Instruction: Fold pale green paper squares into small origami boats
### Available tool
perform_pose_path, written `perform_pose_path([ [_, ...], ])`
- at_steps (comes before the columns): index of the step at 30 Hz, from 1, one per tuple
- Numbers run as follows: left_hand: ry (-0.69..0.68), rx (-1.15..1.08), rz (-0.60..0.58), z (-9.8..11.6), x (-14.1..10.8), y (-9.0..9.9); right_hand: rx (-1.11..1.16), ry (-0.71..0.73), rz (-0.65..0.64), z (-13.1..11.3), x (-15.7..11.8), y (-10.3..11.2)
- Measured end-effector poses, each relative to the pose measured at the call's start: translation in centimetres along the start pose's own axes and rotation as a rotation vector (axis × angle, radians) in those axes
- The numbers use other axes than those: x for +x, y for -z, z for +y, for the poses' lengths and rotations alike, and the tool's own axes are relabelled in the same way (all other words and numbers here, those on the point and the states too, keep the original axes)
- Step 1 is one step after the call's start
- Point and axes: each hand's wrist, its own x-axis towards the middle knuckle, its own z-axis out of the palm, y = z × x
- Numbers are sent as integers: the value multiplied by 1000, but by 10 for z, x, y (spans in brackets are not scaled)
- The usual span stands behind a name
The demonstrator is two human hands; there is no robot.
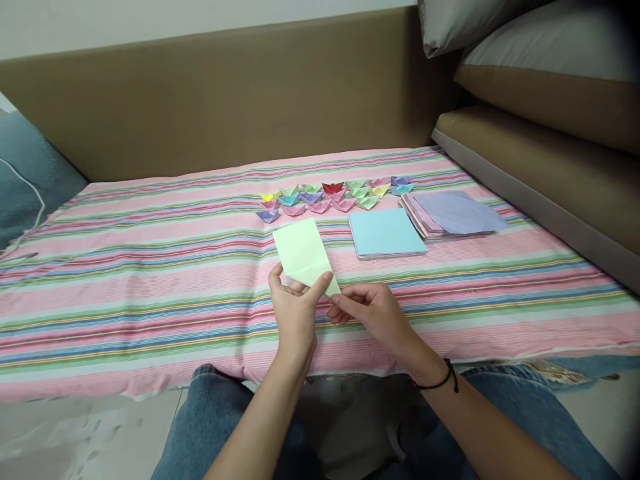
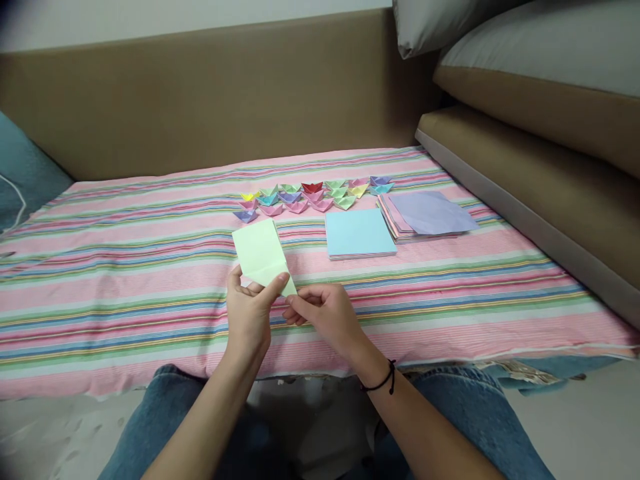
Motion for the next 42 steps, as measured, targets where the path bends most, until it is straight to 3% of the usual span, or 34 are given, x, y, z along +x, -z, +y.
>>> perform_pose_path([
  [8,-48,-14,6,-1,2,3,27,23,12,1,-1,-1],
  [17,-182,3,155,11,22,17,40,26,42,1,-1,10],
  [25,-102,-29,57,7,9,10,85,8,-43,-3,-1,2],
  [30,-66,-1,-10,2,2,7,53,36,-28,1,0,1],
  [42,-108,-31,19,4,2,6,45,38,48,2,-2,1],
])
